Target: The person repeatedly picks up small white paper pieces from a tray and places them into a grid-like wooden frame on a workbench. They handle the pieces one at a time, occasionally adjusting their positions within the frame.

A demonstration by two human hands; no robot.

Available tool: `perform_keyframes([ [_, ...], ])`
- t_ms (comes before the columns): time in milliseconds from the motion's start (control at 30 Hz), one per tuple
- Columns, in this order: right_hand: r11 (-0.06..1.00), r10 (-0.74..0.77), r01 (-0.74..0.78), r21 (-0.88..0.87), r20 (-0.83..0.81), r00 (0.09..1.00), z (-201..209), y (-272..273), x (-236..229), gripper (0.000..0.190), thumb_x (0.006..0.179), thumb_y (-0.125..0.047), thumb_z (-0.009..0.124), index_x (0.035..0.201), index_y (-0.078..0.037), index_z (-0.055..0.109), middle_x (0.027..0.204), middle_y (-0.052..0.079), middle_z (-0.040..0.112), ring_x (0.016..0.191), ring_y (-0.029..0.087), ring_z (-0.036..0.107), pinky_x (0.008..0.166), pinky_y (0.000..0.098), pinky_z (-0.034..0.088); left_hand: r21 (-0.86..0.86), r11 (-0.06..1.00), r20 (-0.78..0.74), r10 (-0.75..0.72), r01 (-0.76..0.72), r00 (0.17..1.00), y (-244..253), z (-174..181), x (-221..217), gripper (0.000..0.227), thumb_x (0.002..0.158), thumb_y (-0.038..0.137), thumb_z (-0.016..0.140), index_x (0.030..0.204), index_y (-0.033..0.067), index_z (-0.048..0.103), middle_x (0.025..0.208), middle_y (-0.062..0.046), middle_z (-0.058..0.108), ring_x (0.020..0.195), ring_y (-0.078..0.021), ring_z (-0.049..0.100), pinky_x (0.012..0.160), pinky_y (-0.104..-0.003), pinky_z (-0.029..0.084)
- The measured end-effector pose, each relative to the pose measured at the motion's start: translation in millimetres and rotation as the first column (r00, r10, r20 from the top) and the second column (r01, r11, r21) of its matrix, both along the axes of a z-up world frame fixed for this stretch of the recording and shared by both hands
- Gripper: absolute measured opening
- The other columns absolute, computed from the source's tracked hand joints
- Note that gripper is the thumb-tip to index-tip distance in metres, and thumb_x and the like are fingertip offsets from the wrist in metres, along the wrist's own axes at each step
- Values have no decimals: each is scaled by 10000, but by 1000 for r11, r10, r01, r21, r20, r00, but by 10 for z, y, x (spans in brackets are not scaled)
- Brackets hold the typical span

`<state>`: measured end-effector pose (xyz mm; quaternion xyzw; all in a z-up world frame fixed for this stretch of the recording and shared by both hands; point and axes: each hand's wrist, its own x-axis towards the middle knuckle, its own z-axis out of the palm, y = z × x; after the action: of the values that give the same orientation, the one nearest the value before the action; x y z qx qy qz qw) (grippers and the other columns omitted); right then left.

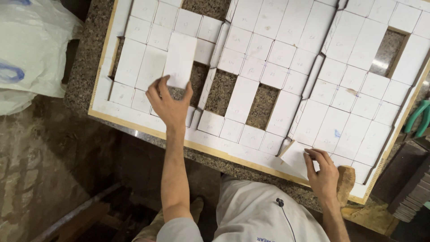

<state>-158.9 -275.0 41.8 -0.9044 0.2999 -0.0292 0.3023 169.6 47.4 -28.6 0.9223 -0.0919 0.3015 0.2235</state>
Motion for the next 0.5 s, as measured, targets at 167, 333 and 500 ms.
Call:
perform_keyframes([
  [167,999,-1,0,-33,-8,1000,-48,67,2,187,983,-175,698,1114,-58,763,1192,85,702,996,208,714,630,310,571,-57,998,2,-40,40,999,-277,-239,706,646,844,468,916,1225,46,609,1205,-112,514,1090,-245,521,874,-360,554],
  [333,998,-37,38,-48,10,999,-107,128,21,199,993,-181,697,1129,-47,756,1189,104,683,982,207,703,658,309,570,-22,996,16,-86,87,996,-815,-565,1663,636,848,534,882,1170,38,651,1130,-106,509,1019,-257,515,805,-377,534],
  [500,990,-143,143,-17,-24,989,-171,201,56,206,976,-175,702,1120,-38,754,1138,109,677,879,184,694,624,315,571,-23,990,-126,-143,141,982,-1400,-784,2160,657,863,556,831,1187,18,640,1177,-160,497,1063,-322,514,849,-440,535],
])
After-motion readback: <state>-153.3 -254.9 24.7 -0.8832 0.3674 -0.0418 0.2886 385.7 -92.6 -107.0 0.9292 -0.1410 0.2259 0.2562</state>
